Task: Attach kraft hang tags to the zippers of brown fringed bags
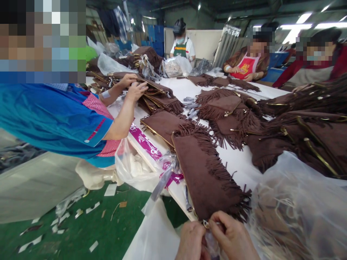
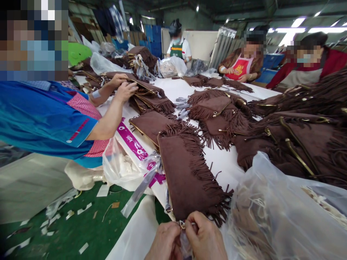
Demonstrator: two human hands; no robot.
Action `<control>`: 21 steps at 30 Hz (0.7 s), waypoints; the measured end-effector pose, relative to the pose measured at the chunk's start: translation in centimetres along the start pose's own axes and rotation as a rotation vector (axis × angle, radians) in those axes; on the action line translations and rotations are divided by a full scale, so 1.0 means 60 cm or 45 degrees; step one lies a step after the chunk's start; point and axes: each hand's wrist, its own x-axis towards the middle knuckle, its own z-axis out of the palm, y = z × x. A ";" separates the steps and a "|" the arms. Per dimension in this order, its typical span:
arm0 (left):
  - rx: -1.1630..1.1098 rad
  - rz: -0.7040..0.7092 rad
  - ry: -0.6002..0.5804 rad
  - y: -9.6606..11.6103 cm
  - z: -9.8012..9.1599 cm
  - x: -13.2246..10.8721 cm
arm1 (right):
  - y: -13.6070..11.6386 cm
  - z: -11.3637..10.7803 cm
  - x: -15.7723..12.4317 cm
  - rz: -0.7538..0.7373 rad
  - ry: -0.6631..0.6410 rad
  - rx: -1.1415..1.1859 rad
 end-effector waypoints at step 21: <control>0.238 0.025 0.065 0.034 -0.009 -0.009 | 0.027 0.021 -0.002 -0.302 0.113 -0.038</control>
